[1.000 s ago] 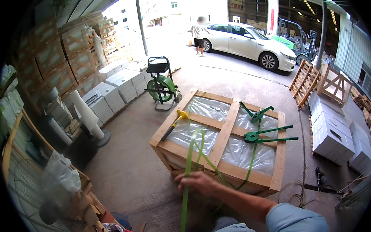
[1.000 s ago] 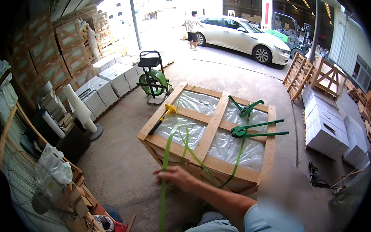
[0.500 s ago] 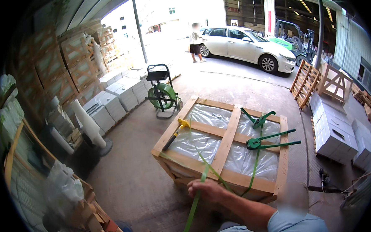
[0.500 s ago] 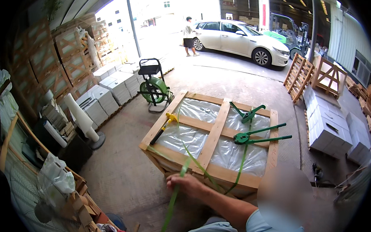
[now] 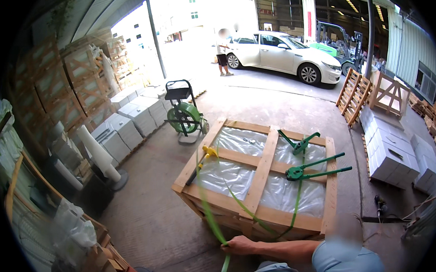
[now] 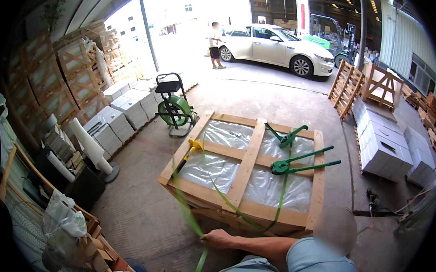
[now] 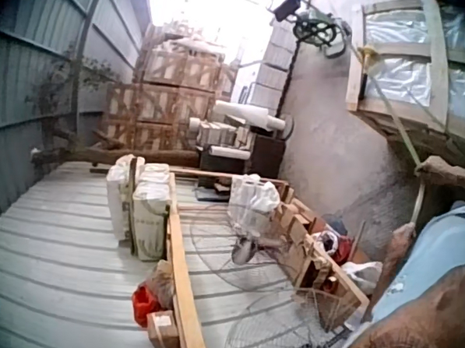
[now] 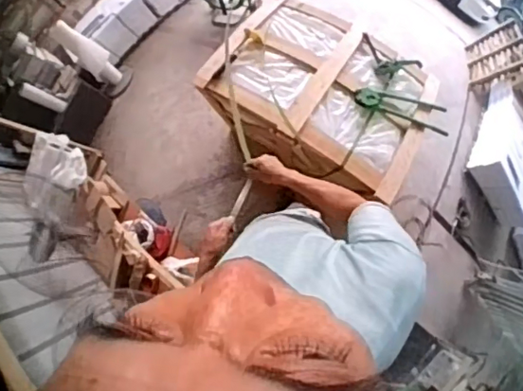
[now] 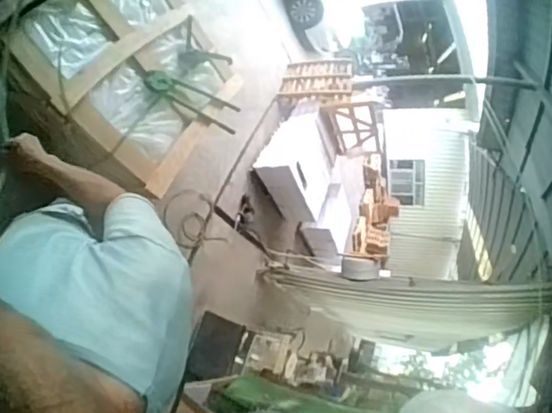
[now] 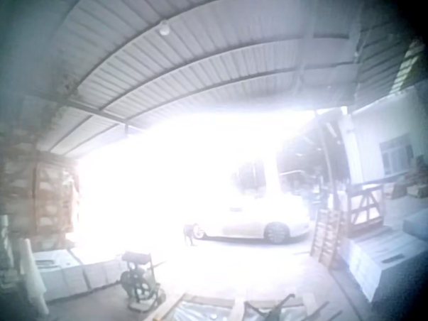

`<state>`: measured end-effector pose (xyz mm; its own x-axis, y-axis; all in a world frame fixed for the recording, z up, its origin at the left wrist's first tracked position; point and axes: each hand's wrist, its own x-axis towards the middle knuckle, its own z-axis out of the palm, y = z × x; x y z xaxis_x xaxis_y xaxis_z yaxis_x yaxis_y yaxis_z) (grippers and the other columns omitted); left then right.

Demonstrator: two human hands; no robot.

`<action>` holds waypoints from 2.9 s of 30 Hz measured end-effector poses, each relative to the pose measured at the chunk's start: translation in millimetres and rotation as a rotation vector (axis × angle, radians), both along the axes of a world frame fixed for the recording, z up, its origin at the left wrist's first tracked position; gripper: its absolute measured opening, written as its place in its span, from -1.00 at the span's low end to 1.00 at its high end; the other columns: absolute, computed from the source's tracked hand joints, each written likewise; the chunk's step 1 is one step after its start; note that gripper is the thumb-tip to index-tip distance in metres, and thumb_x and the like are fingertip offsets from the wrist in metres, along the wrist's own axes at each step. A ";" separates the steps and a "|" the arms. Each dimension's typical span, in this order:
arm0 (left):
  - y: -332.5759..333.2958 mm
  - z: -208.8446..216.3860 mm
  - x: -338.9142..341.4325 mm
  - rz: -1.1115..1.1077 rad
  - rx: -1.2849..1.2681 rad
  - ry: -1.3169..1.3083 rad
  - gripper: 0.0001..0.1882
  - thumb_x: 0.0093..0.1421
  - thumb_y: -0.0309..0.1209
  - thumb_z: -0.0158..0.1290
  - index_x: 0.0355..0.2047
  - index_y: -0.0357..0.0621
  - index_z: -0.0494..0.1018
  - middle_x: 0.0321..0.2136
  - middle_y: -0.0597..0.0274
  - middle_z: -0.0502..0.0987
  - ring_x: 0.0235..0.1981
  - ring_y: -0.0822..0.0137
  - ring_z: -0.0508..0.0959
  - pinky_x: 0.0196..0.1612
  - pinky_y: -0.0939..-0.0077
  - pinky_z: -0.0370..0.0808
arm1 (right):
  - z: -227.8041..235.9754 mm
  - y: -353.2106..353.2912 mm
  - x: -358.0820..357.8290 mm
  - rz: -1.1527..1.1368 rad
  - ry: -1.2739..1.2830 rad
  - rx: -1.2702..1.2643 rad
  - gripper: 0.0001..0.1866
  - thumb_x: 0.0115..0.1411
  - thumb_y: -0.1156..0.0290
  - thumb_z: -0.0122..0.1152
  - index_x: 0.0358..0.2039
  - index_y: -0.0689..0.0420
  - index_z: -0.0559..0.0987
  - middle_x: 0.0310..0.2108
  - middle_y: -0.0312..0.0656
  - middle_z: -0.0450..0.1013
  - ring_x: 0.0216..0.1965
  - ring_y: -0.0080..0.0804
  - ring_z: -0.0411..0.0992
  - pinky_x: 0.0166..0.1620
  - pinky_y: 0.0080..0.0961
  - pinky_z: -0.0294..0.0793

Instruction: The person secures a wooden crate with green straps using a manual tensioner and a hammer. They loop the straps around the crate, tighten them with the tensioner, and hammer the tensioner to lock the straps in place.

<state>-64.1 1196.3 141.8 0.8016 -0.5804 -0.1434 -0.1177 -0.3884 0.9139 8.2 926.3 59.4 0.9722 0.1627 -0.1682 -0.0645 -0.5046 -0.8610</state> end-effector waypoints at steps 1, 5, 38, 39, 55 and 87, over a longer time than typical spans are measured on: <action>3.6 -2.6 4.7 0.030 0.003 0.153 -0.69 0.26 -0.26 -0.16 -0.58 -0.08 0.38 -0.71 0.38 0.28 -0.66 0.50 0.27 -0.58 0.51 0.25 | 15.0 -3.0 0.4 -0.051 0.131 0.205 -0.68 0.20 0.17 0.10 -0.13 0.08 0.56 -0.38 -0.36 0.53 -0.27 -0.58 0.47 -0.21 -0.54 0.44; 17.5 3.3 9.1 0.027 0.028 0.353 -0.73 0.22 -0.30 -0.13 -0.60 -0.09 0.36 -0.72 0.33 0.26 -0.67 0.46 0.25 -0.58 0.49 0.24 | 60.6 -45.7 10.4 -0.291 0.329 0.982 -0.64 0.20 0.25 0.11 -0.10 0.25 0.47 -0.32 -0.26 0.50 -0.26 -0.54 0.44 -0.19 -0.60 0.42; 142.0 -86.7 -41.6 -0.016 0.329 0.756 -0.68 0.21 -0.25 -0.21 -0.59 -0.08 0.41 -0.72 0.37 0.29 -0.64 0.36 0.26 -0.54 0.37 0.23 | 126.1 -141.4 62.2 -0.223 0.108 0.857 -0.63 0.26 0.27 0.03 -0.09 0.34 0.44 -0.28 -0.17 0.50 -0.21 -0.39 0.48 -0.09 -0.46 0.45; 142.0 -81.8 -42.6 -0.012 0.283 0.761 -0.68 0.22 -0.25 -0.21 -0.60 -0.08 0.40 -0.72 0.38 0.27 -0.64 0.37 0.25 -0.55 0.38 0.22 | 133.7 -140.4 61.1 -0.172 0.131 0.790 -0.62 0.26 0.26 0.02 -0.08 0.34 0.44 -0.27 -0.17 0.50 -0.20 -0.40 0.48 -0.09 -0.46 0.45; 172.4 -103.8 -49.9 -0.032 0.199 0.377 -0.90 0.01 -0.43 0.09 -0.50 -0.15 0.39 -0.68 0.24 0.36 -0.61 0.46 0.35 -0.56 0.45 0.33 | 38.7 -199.8 94.0 -0.099 -0.252 -0.841 -0.71 0.22 0.16 -0.05 -0.31 0.05 0.57 -0.53 -0.14 0.50 -0.51 -0.22 0.49 -0.44 -0.27 0.46; 230.8 -260.0 -257.7 0.635 0.515 0.764 -0.60 0.27 -0.11 -0.13 -0.43 -0.15 0.52 -0.72 0.35 0.39 -0.66 0.37 0.40 -0.55 0.44 0.35 | -58.9 -30.4 125.5 -0.085 0.672 0.838 -0.67 0.19 0.26 0.15 -0.16 0.26 0.49 -0.17 -0.16 0.47 -0.28 -0.36 0.51 -0.22 -0.48 0.52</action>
<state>-321.8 1427.1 -118.1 0.5304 0.1730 -0.8299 0.7597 -0.5315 0.3747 133.7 896.0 0.5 0.7361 0.4106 -0.5381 -0.6598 0.2578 -0.7059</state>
